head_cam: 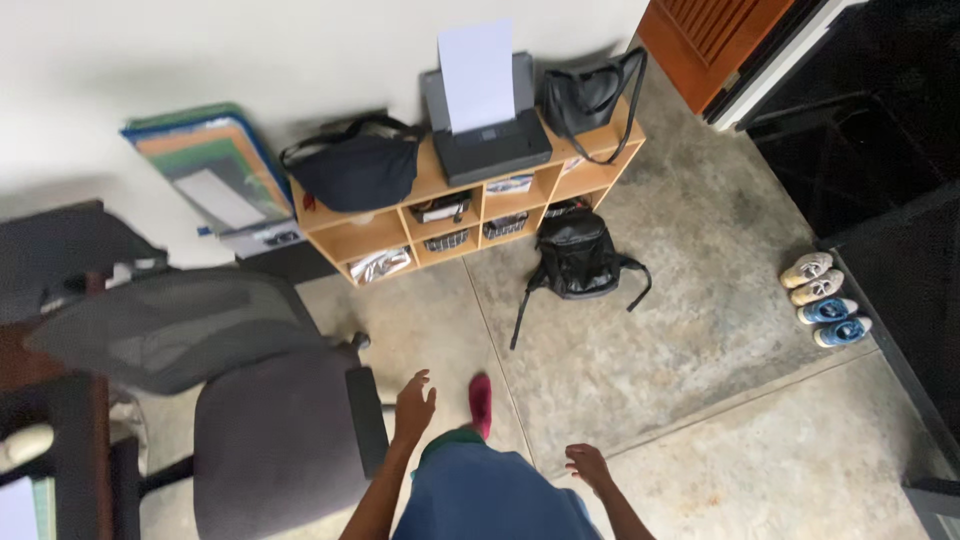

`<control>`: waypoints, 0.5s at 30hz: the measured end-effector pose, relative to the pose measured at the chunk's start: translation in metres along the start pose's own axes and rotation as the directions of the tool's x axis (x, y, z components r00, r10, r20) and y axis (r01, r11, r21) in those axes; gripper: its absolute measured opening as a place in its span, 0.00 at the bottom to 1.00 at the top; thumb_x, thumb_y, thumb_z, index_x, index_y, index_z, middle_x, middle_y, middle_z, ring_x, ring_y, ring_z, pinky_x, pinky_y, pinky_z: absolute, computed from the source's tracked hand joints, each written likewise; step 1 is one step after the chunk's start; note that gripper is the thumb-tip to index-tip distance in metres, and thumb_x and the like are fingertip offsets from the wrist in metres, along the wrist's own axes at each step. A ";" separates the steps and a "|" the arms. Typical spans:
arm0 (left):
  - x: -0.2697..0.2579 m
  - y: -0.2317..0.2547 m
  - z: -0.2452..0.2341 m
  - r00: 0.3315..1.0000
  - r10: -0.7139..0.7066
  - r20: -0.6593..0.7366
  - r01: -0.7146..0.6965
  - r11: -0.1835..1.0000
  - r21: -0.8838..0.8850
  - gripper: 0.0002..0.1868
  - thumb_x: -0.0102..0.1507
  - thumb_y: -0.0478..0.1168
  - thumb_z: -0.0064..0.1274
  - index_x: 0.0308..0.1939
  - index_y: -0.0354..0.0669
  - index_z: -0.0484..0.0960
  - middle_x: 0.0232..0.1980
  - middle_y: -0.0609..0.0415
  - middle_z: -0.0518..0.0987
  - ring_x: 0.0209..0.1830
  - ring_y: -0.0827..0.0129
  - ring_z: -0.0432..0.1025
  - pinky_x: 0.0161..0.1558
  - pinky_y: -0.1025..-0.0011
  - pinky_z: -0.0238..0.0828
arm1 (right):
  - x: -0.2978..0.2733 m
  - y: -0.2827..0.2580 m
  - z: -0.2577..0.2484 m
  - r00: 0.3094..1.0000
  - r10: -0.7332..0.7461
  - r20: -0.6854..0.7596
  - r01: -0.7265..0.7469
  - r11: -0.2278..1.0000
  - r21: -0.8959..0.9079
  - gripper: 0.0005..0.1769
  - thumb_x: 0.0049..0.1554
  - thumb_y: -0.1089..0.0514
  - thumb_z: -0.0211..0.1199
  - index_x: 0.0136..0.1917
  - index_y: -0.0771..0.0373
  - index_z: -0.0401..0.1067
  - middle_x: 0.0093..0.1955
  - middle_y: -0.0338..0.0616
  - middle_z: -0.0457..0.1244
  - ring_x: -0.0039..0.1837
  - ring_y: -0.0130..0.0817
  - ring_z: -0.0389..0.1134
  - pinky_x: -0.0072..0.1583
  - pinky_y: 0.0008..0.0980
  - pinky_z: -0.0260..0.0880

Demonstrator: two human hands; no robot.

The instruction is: The person opens the printer cover, adjusts internal components, and closes the cover. They then gather sheets of paper, place them into the printer's input tray, and retrieve printed sheets from the output tray.

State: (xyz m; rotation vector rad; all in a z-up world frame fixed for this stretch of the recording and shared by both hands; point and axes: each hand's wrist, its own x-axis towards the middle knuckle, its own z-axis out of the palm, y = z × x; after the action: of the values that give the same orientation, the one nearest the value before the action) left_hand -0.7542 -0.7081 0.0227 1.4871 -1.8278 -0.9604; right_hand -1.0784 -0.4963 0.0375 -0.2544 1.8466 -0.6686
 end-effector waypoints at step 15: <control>0.230 0.025 0.065 0.989 -0.136 0.057 0.146 0.961 -0.234 0.23 0.61 0.38 0.59 0.60 0.39 0.76 0.50 0.43 0.85 0.43 0.56 0.82 0.43 0.62 0.78 | 0.188 -0.278 -0.003 0.922 -0.374 0.103 0.381 0.923 -0.059 0.14 0.59 0.58 0.63 0.57 0.65 0.77 0.49 0.46 0.71 0.46 0.37 0.76 0.41 0.31 0.72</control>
State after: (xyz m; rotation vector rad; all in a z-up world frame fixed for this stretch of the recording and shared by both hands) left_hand -0.8675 -0.9199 0.0069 1.4718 -1.5853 -1.2398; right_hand -1.1912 -0.8119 0.0441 -0.6953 1.7529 -0.8343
